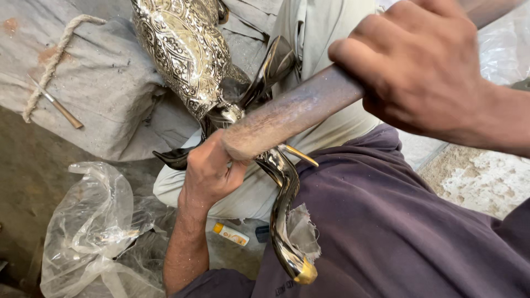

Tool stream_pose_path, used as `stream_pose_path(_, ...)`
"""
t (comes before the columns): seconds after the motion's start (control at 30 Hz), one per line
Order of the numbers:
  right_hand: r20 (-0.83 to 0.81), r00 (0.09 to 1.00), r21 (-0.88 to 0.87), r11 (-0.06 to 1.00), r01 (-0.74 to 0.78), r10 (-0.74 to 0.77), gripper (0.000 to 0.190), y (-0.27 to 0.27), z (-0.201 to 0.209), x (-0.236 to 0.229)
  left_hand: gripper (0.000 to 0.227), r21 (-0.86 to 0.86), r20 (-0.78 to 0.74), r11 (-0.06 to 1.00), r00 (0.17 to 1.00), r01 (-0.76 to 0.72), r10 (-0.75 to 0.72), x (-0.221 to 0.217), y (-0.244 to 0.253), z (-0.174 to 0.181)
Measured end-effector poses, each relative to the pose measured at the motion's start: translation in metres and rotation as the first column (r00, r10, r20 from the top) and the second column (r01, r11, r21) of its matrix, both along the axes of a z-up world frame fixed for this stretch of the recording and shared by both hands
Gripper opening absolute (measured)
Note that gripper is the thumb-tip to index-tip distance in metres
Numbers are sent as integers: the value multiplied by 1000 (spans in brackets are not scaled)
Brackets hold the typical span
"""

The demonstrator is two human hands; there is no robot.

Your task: The person sits cross-legged on the floor and uses a wooden mallet to repeatedly strike a small metal punch held against a curved, ornate metal object. The person adjusts the punch position and continues hammering the same area throughout the clip.

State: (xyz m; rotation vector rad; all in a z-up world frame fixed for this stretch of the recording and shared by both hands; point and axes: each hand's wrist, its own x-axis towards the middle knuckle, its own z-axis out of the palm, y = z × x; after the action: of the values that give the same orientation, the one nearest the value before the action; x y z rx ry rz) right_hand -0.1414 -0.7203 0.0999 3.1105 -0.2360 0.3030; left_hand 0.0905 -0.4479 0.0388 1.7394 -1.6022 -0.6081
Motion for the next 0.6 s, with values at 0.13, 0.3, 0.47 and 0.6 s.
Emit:
stream_pose_path(0.13,67,992,504,862,60,-109,31,2,-3,2,32,-14,-26,1000,999,22,-23,2,-3,2)
stream_pose_path(0.3,-5,965,826,543,152,-264,33,5,3,11,35,-35,-101,999,995,21,-25,0,-11,7)
stream_pose_path(0.47,-19,966,658,724,207,-258,23,7,12,17,28,-69,-134,996,989,49,-58,1,-13,9)
stream_pose_path(0.6,13,999,40,999,30,-30,19,6,14,19,25,-26,-90,997,993,73,-75,5,-15,11)
